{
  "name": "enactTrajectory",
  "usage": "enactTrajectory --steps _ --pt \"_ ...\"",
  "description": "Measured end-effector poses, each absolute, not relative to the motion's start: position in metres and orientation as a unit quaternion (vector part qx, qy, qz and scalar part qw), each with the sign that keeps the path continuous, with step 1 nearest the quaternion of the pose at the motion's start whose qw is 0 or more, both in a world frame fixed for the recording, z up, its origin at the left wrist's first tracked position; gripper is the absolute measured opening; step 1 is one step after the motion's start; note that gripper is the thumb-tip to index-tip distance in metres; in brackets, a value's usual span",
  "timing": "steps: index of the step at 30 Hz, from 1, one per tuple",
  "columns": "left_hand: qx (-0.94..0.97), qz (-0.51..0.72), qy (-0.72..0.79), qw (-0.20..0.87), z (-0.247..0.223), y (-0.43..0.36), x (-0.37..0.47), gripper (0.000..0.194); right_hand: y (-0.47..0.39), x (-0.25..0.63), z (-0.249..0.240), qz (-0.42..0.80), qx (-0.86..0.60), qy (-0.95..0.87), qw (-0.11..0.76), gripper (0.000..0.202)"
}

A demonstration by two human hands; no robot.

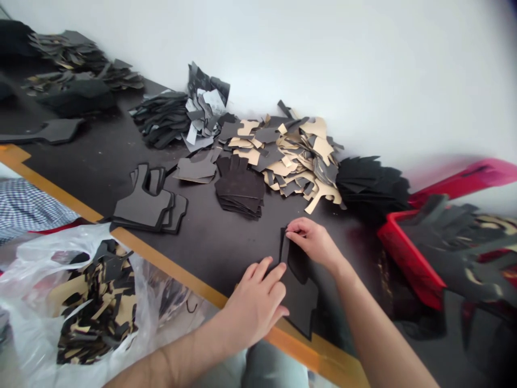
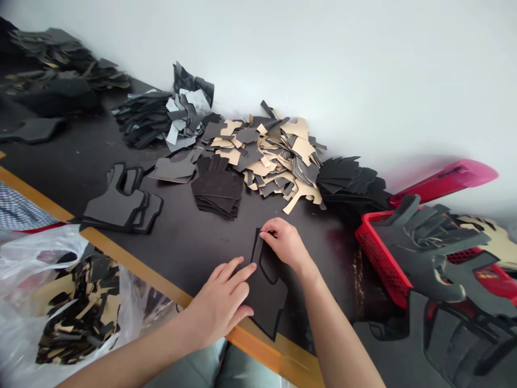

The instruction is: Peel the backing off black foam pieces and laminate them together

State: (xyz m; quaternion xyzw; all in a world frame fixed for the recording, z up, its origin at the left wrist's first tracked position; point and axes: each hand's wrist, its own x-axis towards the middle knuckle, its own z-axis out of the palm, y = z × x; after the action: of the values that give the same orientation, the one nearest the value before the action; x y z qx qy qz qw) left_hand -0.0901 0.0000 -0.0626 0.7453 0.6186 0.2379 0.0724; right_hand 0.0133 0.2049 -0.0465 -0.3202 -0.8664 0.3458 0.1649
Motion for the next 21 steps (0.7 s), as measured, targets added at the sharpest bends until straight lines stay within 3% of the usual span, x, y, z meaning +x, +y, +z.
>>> enactTrajectory --steps 10,19,21 --pt "0.750 0.238 0.614 0.054 -0.059 0.000 -0.091 0.026 0.202 0.006 -0.033 0.271 -0.320 -0.900 0.117 0.005" --pt "0.755 0.233 0.611 0.051 -0.058 0.000 -0.093 0.026 0.198 0.009 -0.040 0.257 -0.286 -0.911 0.149 0.008" --pt "0.758 0.231 0.608 0.055 -0.057 0.000 -0.093 0.025 0.200 0.010 -0.043 0.258 -0.300 -0.903 0.168 0.021"
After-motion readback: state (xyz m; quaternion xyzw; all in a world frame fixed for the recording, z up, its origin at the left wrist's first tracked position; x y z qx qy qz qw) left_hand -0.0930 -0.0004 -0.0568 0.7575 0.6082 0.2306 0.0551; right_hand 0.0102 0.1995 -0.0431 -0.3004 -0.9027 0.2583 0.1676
